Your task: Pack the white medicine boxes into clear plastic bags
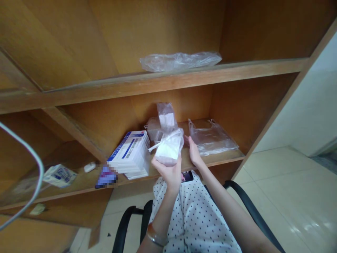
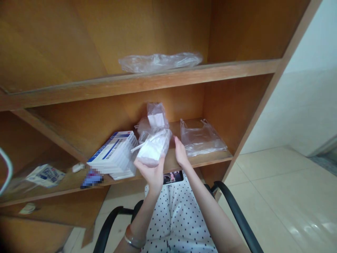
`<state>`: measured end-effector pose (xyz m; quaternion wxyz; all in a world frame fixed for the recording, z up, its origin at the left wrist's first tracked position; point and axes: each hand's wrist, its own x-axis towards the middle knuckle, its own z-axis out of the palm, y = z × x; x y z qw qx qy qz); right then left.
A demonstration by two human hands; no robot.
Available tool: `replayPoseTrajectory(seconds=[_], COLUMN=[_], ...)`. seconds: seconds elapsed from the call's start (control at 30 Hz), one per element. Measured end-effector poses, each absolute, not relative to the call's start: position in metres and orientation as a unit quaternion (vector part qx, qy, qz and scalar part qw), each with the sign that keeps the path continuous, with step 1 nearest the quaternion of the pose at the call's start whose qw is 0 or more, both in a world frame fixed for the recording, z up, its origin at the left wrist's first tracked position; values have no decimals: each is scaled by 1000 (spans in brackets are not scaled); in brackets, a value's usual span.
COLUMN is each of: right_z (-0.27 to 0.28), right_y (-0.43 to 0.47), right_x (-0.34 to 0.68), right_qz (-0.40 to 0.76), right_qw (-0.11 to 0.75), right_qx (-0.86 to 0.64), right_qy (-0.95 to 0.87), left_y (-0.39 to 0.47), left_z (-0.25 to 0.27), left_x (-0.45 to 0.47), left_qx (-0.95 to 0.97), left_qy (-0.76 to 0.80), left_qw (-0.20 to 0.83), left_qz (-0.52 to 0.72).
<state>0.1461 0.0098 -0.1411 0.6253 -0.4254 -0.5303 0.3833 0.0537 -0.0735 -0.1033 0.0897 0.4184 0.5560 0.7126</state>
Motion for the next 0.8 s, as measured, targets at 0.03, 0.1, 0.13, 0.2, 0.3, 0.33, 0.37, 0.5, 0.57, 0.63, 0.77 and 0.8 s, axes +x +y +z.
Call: replayPoseTrajectory(seconds=[0.03,0.1,0.13,0.2,0.3,0.33,0.37,0.5,0.57,0.63,0.77,0.8], right_z=[-140,-139,-138,-137,-136,-136,-136,-136,-136,-135,-133,-133], right_y=[9,9,9,9,8,8,8,7,6,4,2,2], right_x=[146,145,145,145,148,149,149,150,150,150,150,150], right_qz=[384,391,395,406,412,411,410,435,436,429,433,435], right_qw=[617,594,584,575,587,594,601,611,606,602,606,609], right_qx=[-427,-430,-432,-439,-452,-454,-452,-446,-462,-475,-467,-464], right_qy=[-539,-556,-562,-558,-530,-522,-515,-489,-479,-477,-477,-474], left_y=[-74,-75,-76,-81,-92,-97,-103,-124,-129,-129,-111,-105], left_z=[-108,-119,-125,-132,-124,-115,-103,-50,-35,-33,-61,-70], left_x=[54,56,56,56,44,36,26,-23,-46,-65,-86,-88], left_qx=[405,403,419,492,627,662,686,708,660,633,648,646], left_qy=[578,605,611,611,587,574,557,459,446,474,546,558], left_qw=[101,123,129,132,111,95,69,-104,-186,-218,-225,-232], left_qz=[701,676,659,606,500,473,463,527,576,571,481,465])
